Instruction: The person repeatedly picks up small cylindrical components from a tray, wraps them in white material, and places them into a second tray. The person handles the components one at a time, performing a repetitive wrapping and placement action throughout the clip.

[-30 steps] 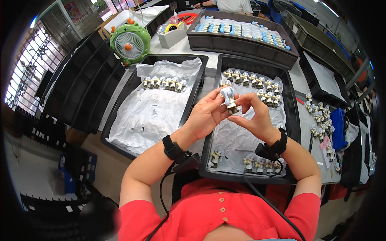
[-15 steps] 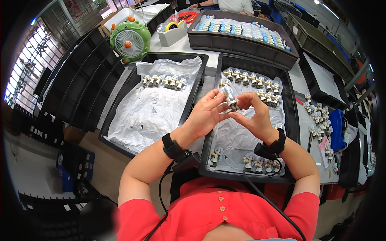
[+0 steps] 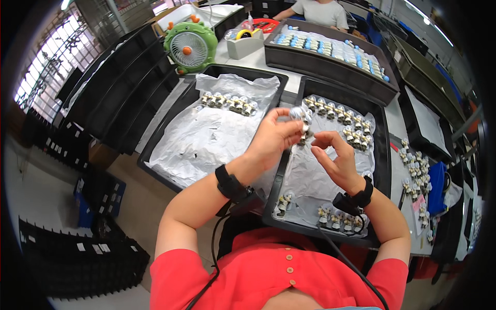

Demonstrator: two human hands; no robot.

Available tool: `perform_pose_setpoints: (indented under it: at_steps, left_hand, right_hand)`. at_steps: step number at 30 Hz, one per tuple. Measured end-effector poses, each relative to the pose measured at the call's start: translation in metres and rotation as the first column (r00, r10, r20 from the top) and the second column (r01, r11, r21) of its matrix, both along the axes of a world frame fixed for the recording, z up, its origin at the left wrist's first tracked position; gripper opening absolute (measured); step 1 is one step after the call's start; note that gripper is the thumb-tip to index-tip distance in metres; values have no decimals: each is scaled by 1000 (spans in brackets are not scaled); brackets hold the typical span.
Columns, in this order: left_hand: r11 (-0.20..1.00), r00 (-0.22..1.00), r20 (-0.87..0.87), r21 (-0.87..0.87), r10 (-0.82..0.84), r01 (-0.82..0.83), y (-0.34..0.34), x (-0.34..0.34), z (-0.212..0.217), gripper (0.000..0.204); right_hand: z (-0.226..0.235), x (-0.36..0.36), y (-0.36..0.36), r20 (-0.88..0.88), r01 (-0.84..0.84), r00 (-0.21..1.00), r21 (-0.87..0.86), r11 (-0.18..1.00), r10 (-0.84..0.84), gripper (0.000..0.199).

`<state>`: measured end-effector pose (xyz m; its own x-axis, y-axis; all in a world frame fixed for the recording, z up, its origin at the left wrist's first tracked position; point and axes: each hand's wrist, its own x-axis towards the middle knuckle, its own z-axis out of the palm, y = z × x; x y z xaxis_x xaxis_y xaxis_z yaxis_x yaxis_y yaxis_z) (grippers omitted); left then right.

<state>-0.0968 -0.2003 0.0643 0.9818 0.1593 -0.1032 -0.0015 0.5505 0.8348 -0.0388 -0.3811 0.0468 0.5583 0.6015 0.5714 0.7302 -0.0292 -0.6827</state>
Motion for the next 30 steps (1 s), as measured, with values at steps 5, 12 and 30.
perform_pose_setpoints:
  at_steps: [5,12,30]
  left_hand:
    - [771,943,279,555,181,-312,68,46,25,36]
    - [-54,960,31,998,278,-17,143,101,-32,36]
    - [-209,956,-234,940,178,269,122,124,-67,25]
  right_hand:
    - [8,1,-5,29,40,999,20,999,-41,17]
    - [0,17,-1,121,57,991,-4,998,-56,14]
    - [-14,76,-18,60,339,939,-14,941,-338,8]
